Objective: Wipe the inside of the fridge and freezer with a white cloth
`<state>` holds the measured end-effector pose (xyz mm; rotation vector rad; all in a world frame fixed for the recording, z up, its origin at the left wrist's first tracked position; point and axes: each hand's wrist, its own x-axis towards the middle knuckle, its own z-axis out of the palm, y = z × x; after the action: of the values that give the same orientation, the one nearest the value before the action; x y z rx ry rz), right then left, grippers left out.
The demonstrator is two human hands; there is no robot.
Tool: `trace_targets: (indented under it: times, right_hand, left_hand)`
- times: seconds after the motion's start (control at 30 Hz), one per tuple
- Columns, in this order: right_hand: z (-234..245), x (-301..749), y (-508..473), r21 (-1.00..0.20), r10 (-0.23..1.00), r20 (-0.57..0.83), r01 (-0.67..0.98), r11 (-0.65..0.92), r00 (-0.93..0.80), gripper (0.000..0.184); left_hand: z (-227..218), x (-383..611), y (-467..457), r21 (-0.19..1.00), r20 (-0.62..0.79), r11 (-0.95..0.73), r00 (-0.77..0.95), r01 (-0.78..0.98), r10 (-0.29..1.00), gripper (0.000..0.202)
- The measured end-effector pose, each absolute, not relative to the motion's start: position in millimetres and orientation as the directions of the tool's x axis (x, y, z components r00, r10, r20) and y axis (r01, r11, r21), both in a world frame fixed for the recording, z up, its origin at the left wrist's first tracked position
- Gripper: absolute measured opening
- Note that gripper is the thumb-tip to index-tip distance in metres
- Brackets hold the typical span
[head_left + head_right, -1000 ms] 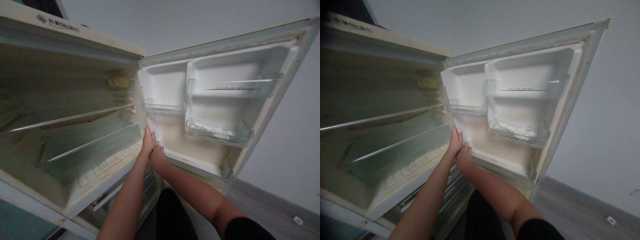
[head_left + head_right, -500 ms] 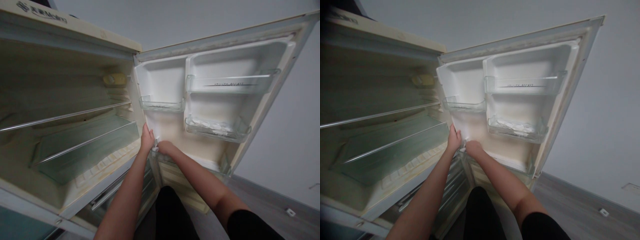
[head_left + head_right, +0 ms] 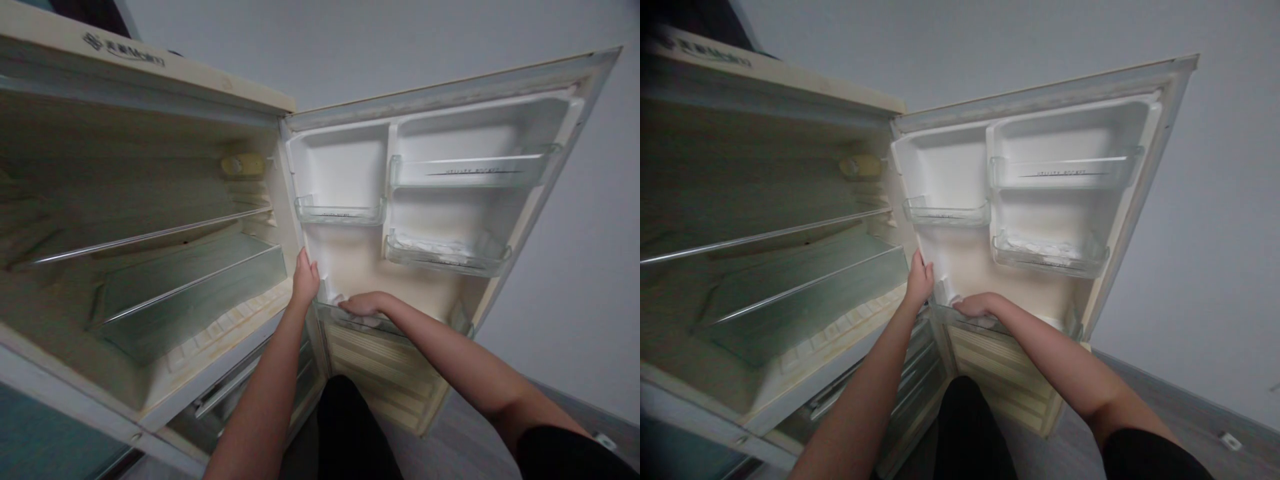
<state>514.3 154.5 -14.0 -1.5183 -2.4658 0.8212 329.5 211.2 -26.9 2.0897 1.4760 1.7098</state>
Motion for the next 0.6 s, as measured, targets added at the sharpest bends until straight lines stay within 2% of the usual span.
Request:
trace_targets:
  times: [0.17, 0.27, 0.33, 0.47, 0.6]
  right_hand:
    - [-6, 575, 117, -0.305, 0.829, -0.324, 0.880, 0.363, -0.455, 0.081]
    - [-5, 617, 97, -0.232, 0.809, -0.402, 0.902, 0.363, -0.429, 0.087]
    - [-9, 641, 85, -0.143, 0.835, -0.412, 0.931, 0.337, -0.365, 0.085]
    - [-25, 669, 67, 0.049, 0.911, -0.295, 0.948, 0.315, -0.287, 0.071]
    - [-34, 673, 59, 0.117, 0.933, -0.185, 0.936, 0.332, -0.308, 0.058]
  left_hand:
    - [-27, 332, 210, 0.584, 0.725, -0.528, -0.104, 0.617, 0.681, 0.052]
    - [-27, 332, 210, 0.588, 0.718, -0.520, -0.104, 0.620, 0.688, 0.052]
    - [-27, 333, 210, 0.595, 0.711, -0.513, -0.108, 0.618, 0.695, 0.053]
    - [-26, 334, 211, 0.605, 0.701, -0.498, -0.119, 0.621, 0.703, 0.053]
    - [-25, 333, 212, 0.606, 0.705, -0.510, -0.116, 0.611, 0.699, 0.053]
